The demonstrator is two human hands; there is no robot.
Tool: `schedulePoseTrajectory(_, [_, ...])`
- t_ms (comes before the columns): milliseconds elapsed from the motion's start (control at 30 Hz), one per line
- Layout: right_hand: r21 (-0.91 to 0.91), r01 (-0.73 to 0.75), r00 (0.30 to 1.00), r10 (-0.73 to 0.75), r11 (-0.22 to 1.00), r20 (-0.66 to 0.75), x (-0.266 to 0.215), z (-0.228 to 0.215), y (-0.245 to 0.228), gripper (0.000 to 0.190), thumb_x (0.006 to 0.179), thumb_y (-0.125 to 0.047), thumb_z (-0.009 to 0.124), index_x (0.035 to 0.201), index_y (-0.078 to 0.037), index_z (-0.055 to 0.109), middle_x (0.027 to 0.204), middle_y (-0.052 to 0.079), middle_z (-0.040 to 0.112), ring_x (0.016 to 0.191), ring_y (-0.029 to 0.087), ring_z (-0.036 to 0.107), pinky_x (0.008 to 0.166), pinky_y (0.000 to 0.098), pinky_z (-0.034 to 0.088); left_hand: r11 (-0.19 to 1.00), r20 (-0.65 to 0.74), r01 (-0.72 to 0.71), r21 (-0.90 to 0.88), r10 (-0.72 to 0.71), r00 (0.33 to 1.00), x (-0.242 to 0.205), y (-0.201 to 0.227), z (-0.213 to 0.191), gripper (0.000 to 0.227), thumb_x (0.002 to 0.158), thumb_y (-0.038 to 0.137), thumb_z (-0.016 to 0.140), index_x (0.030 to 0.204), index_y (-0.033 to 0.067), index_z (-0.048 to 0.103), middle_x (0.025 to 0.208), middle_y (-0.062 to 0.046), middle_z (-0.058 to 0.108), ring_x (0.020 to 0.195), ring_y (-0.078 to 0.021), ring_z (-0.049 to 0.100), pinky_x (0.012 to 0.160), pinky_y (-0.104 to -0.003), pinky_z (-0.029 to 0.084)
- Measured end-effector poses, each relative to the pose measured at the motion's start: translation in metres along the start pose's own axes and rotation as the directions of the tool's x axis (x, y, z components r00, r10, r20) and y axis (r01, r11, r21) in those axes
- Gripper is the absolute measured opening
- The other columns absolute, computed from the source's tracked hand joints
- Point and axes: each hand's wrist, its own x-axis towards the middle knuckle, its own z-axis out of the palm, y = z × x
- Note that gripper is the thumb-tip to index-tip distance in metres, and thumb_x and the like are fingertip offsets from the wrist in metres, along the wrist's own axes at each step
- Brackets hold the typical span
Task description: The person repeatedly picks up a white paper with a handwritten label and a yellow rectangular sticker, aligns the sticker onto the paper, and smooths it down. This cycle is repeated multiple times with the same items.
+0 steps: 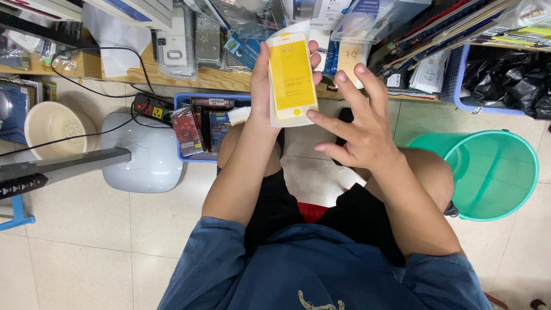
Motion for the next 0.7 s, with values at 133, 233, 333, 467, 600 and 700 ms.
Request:
schedulePoseTrajectory(133, [0.058,-0.046,0.991,0.053,0.997,-0.125,0.002,-0.001,0.001,0.061,0.106,-0.057,0.045,0.133,-0.011,0.074,0.155,0.028,0.039,0.144,0.05,0.035,0.121,0.0677,0.037,0.956,-0.036,-0.043,0.291,0.055,0.998,-0.009,-0.008,0.027,0.075,0.094,0.062,0.062,0.143,0.0065,0.053,0.131,-0.02,0.066,0.106,-0.0287,0.069,0.083,-0.043,0.06])
schedulePoseTrajectory(233, [0.037,-0.13,0.976,0.134,0.991,-0.169,-0.002,0.0,0.006,0.063,0.107,-0.06,0.042,0.143,-0.012,0.064,0.157,0.031,0.033,0.147,0.052,0.032,0.124,0.0697,0.031,0.863,0.064,-0.092,0.496,0.069,0.996,-0.014,-0.022,0.018,0.072,0.096,0.052,0.071,0.145,0.0042,0.051,0.135,-0.022,0.066,0.111,-0.0342,0.07,0.086,-0.048,0.063])
schedulePoseTrajectory(333, [0.034,-0.182,0.97,0.185,0.983,-0.159,-0.01,0.002,0.009,0.066,0.107,-0.064,0.042,0.154,-0.018,0.05,0.164,0.031,0.02,0.154,0.055,0.023,0.13,0.0727,0.025,0.782,0.174,-0.113,0.613,0.006,0.985,-0.017,-0.031,0.02,0.066,0.097,0.046,0.078,0.143,0.006,0.054,0.137,-0.017,0.066,0.118,-0.0301,0.069,0.093,-0.043,0.061])
schedulePoseTrajectory(467, [0.047,-0.174,0.973,0.179,0.984,-0.147,-0.013,0.007,0.009,0.065,0.108,-0.067,0.04,0.16,-0.028,0.038,0.167,0.029,0.016,0.157,0.054,0.021,0.131,0.0749,0.024,0.792,0.295,-0.115,0.599,-0.085,0.952,-0.017,-0.035,0.028,0.061,0.097,0.033,0.082,0.141,0.0039,0.051,0.126,-0.012,0.068,0.118,-0.0249,0.069,0.107,-0.037,0.056])
schedulePoseTrajectory(600, [0.052,-0.162,0.97,0.169,0.985,-0.173,-0.01,0.004,0.01,0.061,0.108,-0.064,0.04,0.154,-0.025,0.047,0.165,0.03,0.02,0.155,0.055,0.023,0.129,0.0743,0.026,0.766,0.302,-0.135,0.628,-0.08,0.95,-0.016,-0.032,0.028,0.065,0.095,0.036,0.083,0.141,0.0044,0.049,0.125,-0.011,0.068,0.119,-0.0248,0.07,0.11,-0.039,0.054])
schedulePoseTrajectory(700, [0.058,-0.171,0.965,0.179,0.984,-0.19,-0.009,0.0,0.009,0.059,0.108,-0.063,0.041,0.152,-0.024,0.049,0.163,0.031,0.023,0.154,0.055,0.024,0.129,0.0738,0.027,0.708,0.326,-0.199,0.678,-0.046,0.944,-0.018,-0.03,0.033,0.068,0.093,0.044,0.082,0.139,0.0042,0.052,0.109,-0.003,0.064,0.1,-0.0114,0.06,0.095,-0.026,0.047])
